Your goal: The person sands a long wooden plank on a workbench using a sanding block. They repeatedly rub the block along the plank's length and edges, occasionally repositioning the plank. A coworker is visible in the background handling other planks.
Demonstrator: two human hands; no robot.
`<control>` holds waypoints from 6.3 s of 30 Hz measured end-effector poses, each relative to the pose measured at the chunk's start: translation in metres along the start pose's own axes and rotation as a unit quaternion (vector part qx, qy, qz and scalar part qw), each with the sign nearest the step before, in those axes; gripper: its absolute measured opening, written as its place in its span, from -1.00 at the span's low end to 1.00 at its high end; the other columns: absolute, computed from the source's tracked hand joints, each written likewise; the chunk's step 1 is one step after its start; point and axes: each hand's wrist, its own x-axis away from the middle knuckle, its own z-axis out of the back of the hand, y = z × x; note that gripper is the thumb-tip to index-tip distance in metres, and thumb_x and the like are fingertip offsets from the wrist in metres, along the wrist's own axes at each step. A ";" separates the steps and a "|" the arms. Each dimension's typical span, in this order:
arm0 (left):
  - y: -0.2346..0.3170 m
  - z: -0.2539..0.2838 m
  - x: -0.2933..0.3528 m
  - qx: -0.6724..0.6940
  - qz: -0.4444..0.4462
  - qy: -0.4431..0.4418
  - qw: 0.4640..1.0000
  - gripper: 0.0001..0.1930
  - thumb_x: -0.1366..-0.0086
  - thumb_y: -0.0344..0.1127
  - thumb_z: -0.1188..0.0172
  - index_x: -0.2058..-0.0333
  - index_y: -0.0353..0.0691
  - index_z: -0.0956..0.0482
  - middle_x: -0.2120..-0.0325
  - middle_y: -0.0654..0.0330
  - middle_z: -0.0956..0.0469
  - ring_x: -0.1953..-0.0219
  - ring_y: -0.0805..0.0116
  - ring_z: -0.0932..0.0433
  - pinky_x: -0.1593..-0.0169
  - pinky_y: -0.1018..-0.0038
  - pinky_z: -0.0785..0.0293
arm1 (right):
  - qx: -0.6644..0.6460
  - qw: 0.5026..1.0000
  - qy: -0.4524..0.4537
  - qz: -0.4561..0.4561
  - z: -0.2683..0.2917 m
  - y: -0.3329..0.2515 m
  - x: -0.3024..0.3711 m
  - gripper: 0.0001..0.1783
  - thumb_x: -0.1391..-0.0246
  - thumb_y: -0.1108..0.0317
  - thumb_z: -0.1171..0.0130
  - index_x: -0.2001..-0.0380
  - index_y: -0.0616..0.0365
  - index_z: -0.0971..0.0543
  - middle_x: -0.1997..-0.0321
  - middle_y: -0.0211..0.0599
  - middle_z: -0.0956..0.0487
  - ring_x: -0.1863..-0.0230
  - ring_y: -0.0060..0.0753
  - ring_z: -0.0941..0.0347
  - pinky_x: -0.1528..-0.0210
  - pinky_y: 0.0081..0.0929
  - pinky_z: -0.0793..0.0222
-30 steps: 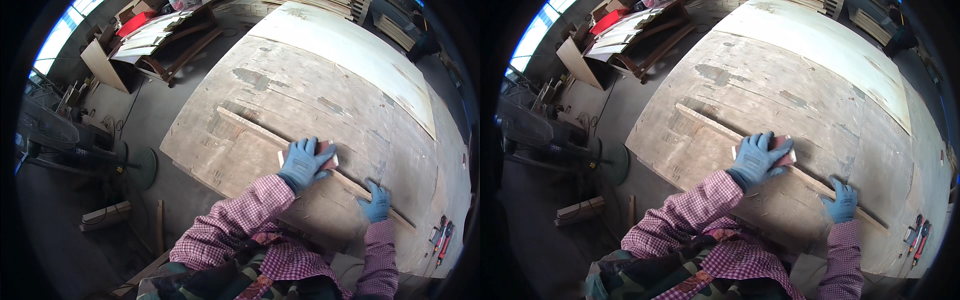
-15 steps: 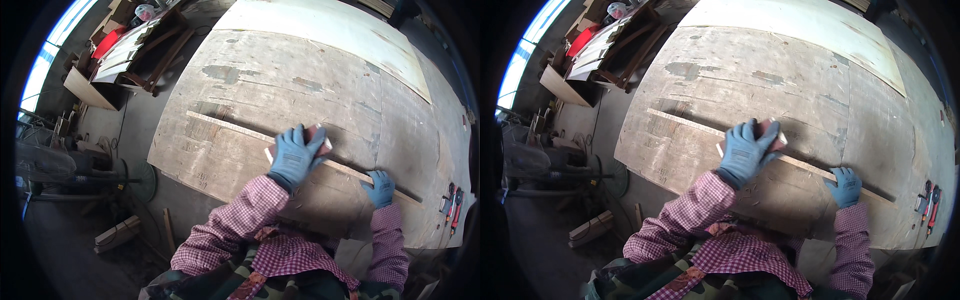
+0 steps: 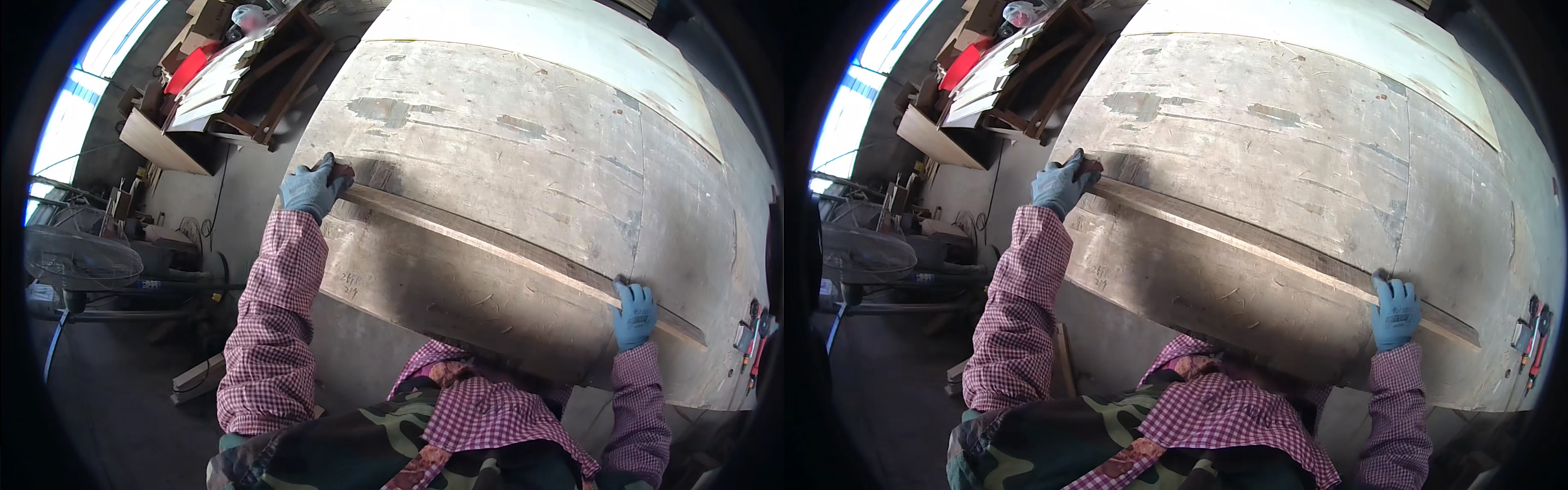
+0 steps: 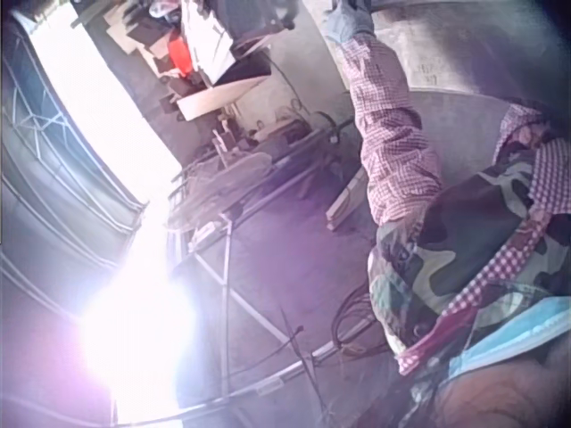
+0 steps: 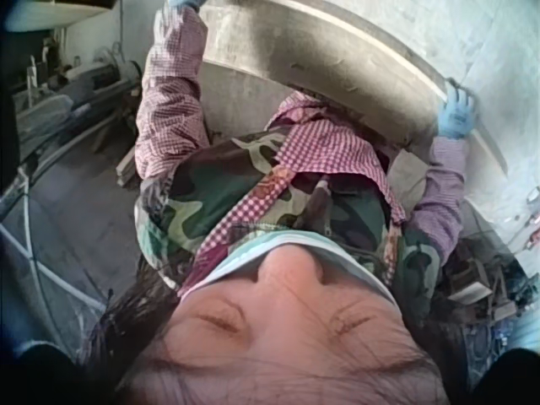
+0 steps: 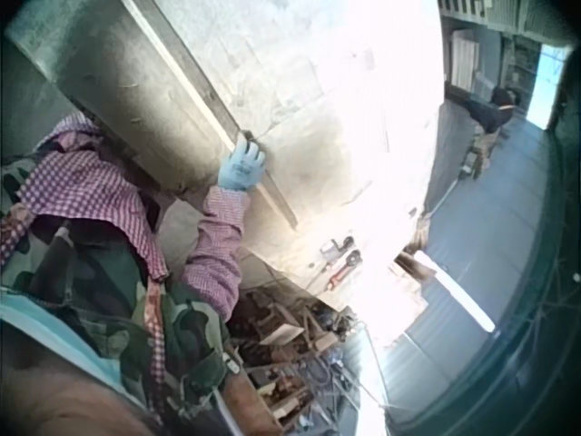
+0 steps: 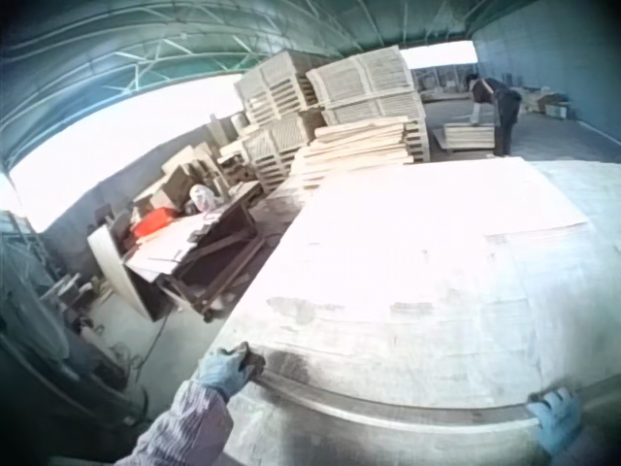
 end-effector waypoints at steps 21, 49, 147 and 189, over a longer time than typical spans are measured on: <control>0.015 -0.007 0.013 -0.003 -0.031 0.052 0.998 -0.31 -0.27 0.32 -0.08 -0.29 0.17 -0.34 0.12 -0.07 -0.55 0.11 -0.03 -0.58 0.01 0.21 -0.53 | -0.035 0.999 0.003 0.018 0.000 0.005 -0.006 -0.40 0.29 0.27 -0.42 0.03 -0.19 -0.56 0.24 -0.47 -0.44 0.14 -0.30 -0.38 0.09 -0.28 -0.38; 0.181 0.035 0.055 -0.024 -0.284 -0.266 0.921 -0.49 -0.42 0.23 0.15 -0.08 0.09 -0.56 0.17 0.00 -0.57 0.23 0.08 -0.62 0.11 0.22 -0.55 | 0.022 1.000 -0.001 0.022 -0.003 0.002 0.003 -0.53 0.09 0.34 -0.18 0.01 -0.22 -0.57 0.21 -0.51 -0.46 0.17 -0.36 -0.39 0.12 -0.30 -0.39; 0.171 -0.050 0.037 0.053 -0.334 -0.002 0.941 -0.53 -0.05 0.20 -0.33 0.15 0.08 -0.64 0.23 0.24 -0.63 0.11 0.16 -0.58 -0.02 0.22 -0.38 | -0.046 0.972 0.120 -0.195 0.043 -0.060 -0.033 -0.19 0.14 -0.34 -0.29 -0.21 -0.38 -0.43 0.06 -0.18 -0.34 0.01 -0.13 -0.19 -0.05 -0.04 -0.16; 0.164 -0.056 0.049 0.072 -0.325 0.015 0.943 -0.59 -0.05 0.10 -0.37 0.16 0.11 -0.60 0.20 0.24 -0.61 0.09 0.17 -0.57 0.01 0.22 -0.48 | -0.078 0.956 -0.253 -0.125 0.095 -0.019 -0.059 -0.04 0.11 -0.64 0.06 -0.32 -0.47 -0.33 -0.12 -0.04 -0.47 -0.17 -0.06 -0.35 -0.19 -0.05 -0.17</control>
